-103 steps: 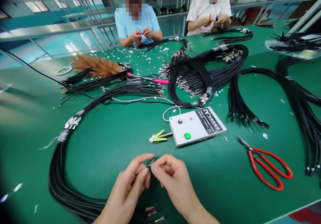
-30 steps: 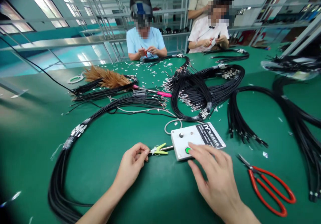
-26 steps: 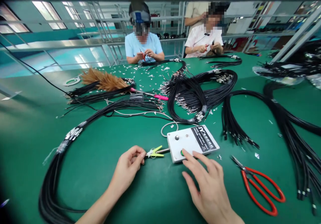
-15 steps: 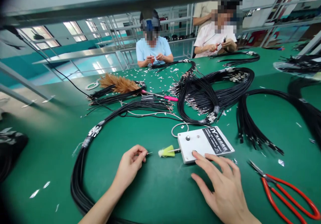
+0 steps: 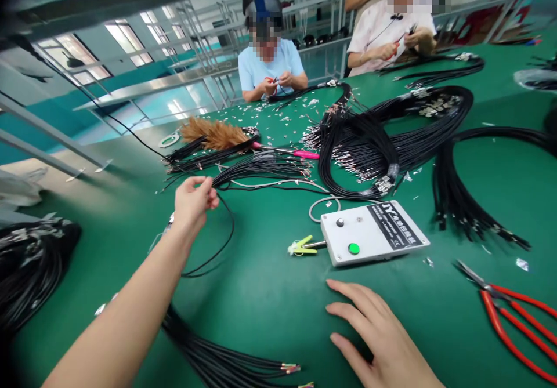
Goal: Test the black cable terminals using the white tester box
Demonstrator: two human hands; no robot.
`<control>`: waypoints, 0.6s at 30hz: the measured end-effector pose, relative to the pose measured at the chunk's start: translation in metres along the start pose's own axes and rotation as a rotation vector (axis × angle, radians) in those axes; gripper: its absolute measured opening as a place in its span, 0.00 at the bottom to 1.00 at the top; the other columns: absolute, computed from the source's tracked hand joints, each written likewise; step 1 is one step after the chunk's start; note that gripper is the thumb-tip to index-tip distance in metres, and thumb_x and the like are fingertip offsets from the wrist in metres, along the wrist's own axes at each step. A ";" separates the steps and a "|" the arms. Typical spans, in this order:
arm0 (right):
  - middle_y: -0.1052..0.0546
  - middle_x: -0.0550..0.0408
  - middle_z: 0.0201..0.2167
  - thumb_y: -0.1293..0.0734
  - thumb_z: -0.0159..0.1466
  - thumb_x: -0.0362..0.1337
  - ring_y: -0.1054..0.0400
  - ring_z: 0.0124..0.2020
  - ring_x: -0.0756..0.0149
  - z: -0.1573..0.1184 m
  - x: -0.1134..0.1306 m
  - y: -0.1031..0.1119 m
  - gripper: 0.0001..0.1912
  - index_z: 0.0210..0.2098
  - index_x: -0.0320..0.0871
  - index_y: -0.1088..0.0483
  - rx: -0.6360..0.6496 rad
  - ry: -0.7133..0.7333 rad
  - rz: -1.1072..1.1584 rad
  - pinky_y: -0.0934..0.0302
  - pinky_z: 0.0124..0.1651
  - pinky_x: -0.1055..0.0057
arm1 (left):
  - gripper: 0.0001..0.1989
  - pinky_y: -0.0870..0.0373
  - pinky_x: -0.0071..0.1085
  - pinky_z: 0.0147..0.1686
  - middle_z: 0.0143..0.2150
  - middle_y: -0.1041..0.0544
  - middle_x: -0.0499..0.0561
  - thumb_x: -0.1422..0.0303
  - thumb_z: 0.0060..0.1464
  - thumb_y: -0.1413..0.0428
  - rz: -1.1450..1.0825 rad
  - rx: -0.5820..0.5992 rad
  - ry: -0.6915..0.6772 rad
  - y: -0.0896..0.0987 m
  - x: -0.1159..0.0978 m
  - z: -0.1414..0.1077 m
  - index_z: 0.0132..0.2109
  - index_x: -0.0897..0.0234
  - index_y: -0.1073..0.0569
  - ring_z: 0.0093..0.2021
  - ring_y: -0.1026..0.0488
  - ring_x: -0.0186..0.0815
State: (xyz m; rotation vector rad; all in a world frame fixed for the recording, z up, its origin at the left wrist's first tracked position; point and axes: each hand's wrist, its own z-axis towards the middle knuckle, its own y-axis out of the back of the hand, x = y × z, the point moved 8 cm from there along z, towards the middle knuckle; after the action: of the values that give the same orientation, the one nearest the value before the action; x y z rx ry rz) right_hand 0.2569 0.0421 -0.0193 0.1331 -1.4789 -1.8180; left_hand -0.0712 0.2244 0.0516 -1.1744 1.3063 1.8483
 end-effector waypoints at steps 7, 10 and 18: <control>0.28 0.49 0.57 0.36 0.66 0.40 0.33 0.58 0.57 0.003 -0.006 0.002 0.11 0.48 0.51 0.31 0.059 -0.101 0.096 0.30 0.53 0.61 | 0.11 0.31 0.34 0.43 0.38 0.25 0.49 0.73 0.55 0.43 0.154 0.342 -0.177 -0.045 -0.005 -0.118 0.47 0.59 0.29 0.40 0.27 0.38; 0.28 0.48 0.57 0.36 0.66 0.41 0.33 0.57 0.54 0.003 -0.008 -0.001 0.10 0.47 0.51 0.30 0.095 -0.112 0.108 0.31 0.54 0.55 | 0.08 0.31 0.36 0.36 0.35 0.23 0.52 0.77 0.56 0.48 0.462 0.934 -0.348 -0.075 0.001 -0.218 0.38 0.61 0.26 0.36 0.27 0.42; 0.22 0.53 0.50 0.36 0.66 0.37 0.28 0.52 0.63 0.009 0.012 0.011 0.08 0.45 0.50 0.30 0.049 -0.090 0.284 0.30 0.50 0.69 | 0.08 0.33 0.29 0.37 0.38 0.29 0.50 0.78 0.57 0.52 0.353 0.985 -0.182 -0.063 0.001 -0.237 0.36 0.59 0.36 0.37 0.30 0.37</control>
State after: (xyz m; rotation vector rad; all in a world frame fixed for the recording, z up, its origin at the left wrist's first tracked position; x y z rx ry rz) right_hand 0.2488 0.0417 -0.0019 -0.1303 -1.5205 -1.5765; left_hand 0.0579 0.0240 -0.0073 -0.2560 2.0319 1.1601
